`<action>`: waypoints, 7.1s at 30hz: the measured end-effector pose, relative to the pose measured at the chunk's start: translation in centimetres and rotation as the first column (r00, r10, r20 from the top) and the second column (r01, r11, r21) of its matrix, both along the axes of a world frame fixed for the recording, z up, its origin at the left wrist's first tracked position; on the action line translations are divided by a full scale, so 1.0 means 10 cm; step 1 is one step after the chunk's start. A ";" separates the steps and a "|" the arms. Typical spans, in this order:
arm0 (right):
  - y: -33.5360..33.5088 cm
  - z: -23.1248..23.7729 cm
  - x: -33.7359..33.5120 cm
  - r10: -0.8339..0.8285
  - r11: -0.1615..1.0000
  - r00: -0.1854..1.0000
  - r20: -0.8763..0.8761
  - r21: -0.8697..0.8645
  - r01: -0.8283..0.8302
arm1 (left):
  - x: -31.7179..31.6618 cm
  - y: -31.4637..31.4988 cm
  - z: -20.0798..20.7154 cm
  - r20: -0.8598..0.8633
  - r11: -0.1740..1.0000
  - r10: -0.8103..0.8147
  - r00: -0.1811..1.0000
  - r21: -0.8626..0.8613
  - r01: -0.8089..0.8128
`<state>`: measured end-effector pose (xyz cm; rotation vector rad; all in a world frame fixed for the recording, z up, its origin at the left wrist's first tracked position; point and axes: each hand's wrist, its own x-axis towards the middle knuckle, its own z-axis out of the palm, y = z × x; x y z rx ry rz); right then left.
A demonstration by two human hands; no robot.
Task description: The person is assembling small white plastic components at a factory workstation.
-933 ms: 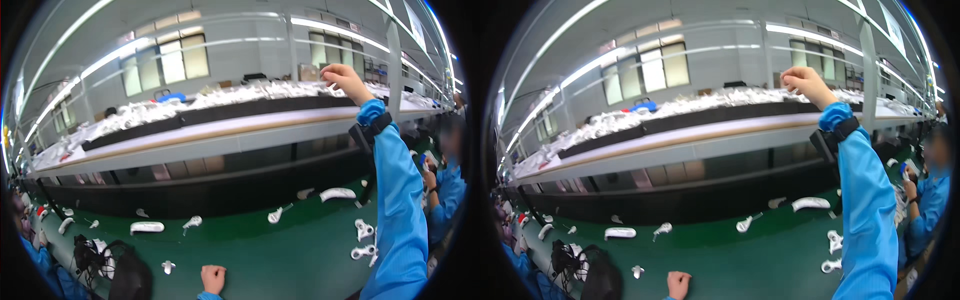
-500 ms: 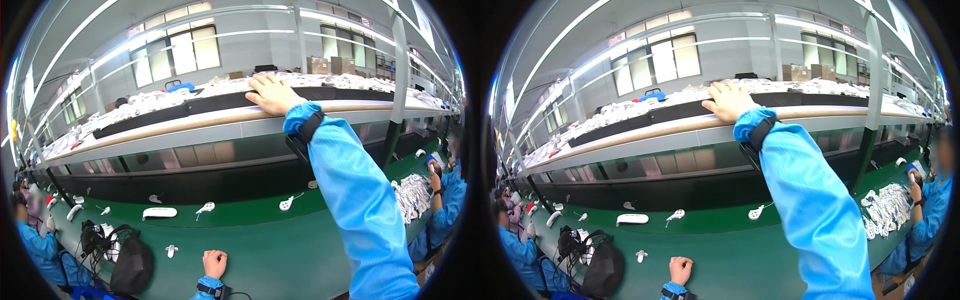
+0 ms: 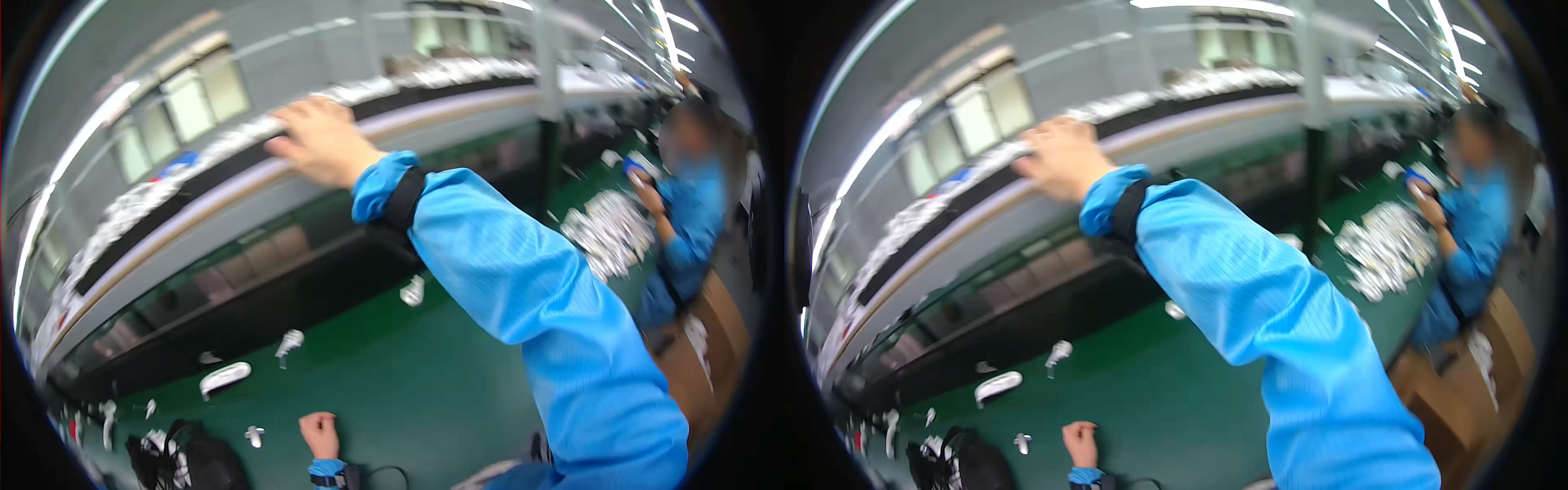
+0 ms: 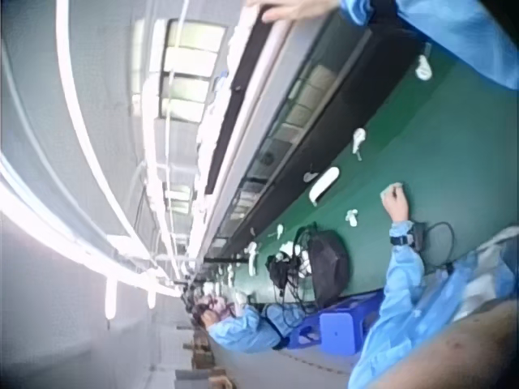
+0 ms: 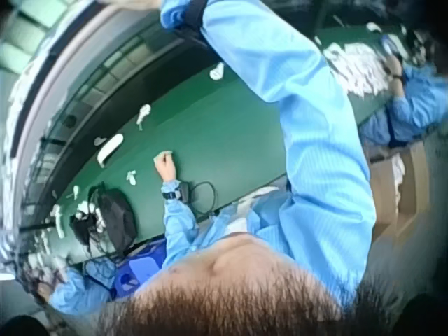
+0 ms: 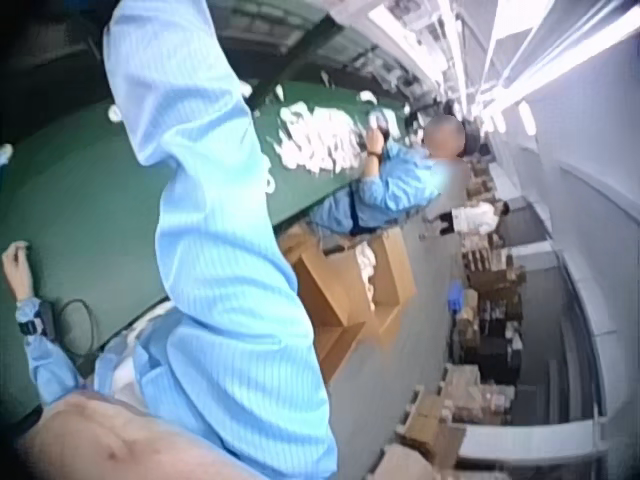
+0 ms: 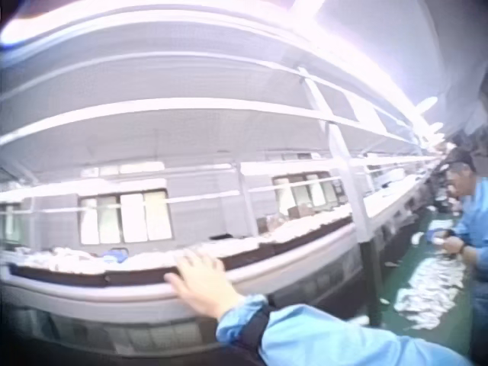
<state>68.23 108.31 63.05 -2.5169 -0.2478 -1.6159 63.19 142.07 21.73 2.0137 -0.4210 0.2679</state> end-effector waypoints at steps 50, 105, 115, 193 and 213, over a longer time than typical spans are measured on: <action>0.64 -3.14 -2.29 0.430 0.814 0.644 -0.633 0.580 0.025 | 1.99 1.09 0.89 0.298 0.411 0.136 0.945 0.851 -0.328; 1.51 -3.15 -2.82 0.126 0.927 0.839 -0.529 0.363 0.090 | -0.92 -0.42 1.23 0.070 0.703 -0.642 0.763 0.450 0.551; 1.69 -3.09 -2.81 0.026 0.870 0.757 -0.653 0.388 0.304 | -0.94 -0.51 1.25 0.109 0.688 -0.632 0.767 0.534 0.491; -1.33 -2.75 -3.14 0.125 0.855 0.316 -0.941 0.264 0.446 | -0.27 0.55 0.60 -0.153 0.996 -0.017 0.988 -0.087 0.004; -0.21 -2.88 -2.73 0.433 0.286 0.616 -0.658 0.749 0.598 | -0.32 0.64 0.62 -0.166 0.995 -0.085 0.982 -0.058 0.076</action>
